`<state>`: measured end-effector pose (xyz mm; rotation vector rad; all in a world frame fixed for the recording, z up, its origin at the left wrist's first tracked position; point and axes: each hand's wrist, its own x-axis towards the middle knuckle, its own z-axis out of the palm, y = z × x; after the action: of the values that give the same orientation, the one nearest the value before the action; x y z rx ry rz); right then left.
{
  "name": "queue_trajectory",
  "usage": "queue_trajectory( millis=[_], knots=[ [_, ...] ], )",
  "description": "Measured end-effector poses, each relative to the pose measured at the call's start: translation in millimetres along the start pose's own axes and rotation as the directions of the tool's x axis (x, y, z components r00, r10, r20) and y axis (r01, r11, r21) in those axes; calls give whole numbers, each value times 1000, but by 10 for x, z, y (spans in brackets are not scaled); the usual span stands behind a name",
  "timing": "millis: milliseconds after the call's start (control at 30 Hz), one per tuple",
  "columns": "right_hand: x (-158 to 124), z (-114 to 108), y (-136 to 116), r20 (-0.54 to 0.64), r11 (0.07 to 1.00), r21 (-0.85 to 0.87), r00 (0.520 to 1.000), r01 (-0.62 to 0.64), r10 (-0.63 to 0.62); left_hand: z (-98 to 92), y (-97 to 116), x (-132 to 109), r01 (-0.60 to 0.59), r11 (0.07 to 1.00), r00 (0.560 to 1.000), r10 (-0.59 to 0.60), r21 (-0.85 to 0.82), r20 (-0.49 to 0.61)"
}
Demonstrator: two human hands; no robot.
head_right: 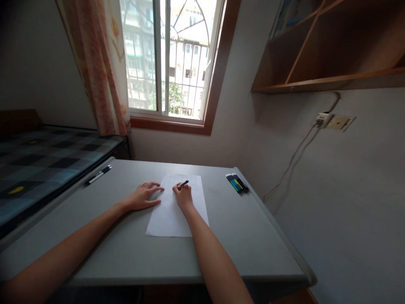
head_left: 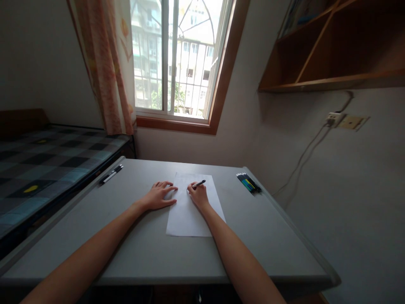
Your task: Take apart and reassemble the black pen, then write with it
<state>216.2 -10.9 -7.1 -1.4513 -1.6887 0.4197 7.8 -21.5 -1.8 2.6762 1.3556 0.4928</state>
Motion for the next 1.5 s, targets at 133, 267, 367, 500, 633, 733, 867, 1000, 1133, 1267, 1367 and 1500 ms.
queue_trajectory(
  millis=[133, 267, 367, 500, 633, 733, 867, 1000, 1133, 1267, 1367, 1500],
  knots=[
    [15, 31, 36, -9, 1000, -16, 1000, 1, -1, -5, 5, -3, 0, 1000, 1000, 0, 5, 2],
    [17, 6, 33, -4, 1000, 5, 1000, 1, -1, -9, 10, -4, 1, 1000, 1000, -1, 0, 2],
    [7, -14, 14, 20, 1000, 5, 1000, -5, 5, -9, 11, -3, -5, 1000, 1000, 5, -3, 0],
    [3, 1, 14, 19, 1000, 13, 1000, -7, 7, -4, 6, 3, -7, 1000, 1000, 7, -1, -3],
    [13, 19, 33, -18, 1000, 8, 1000, -19, 20, -6, 5, 2, 2, 1000, 1000, -2, -2, -3],
    [17, -3, 27, -39, 999, 5, 999, -37, 37, -13, 9, -2, 8, 1000, 1000, -8, -8, 5],
    [17, -38, 7, -46, 998, -8, 997, -55, 55, -14, 8, -3, 6, 1000, 1000, -6, -6, 1],
    [19, -21, 18, -27, 998, -24, 998, -53, 52, -7, 4, 0, 1, 1000, 1000, -1, 5, 3],
    [19, 16, 43, -19, 999, -43, 999, -27, 26, -3, 4, 3, 1, 1000, 1000, -1, 5, 0],
    [19, 30, 55, -28, 999, -43, 999, -17, 16, -6, 6, 6, 5, 1000, 1000, -5, -5, 3],
    [19, 21, 56, -31, 999, -34, 999, -20, 19, -7, 5, 6, 6, 1000, 1000, -6, -10, 3],
    [18, 11, 51, -12, 1000, -17, 1000, -20, 20, -3, 5, 4, 4, 1000, 1000, -4, -12, -3]
  ],
)
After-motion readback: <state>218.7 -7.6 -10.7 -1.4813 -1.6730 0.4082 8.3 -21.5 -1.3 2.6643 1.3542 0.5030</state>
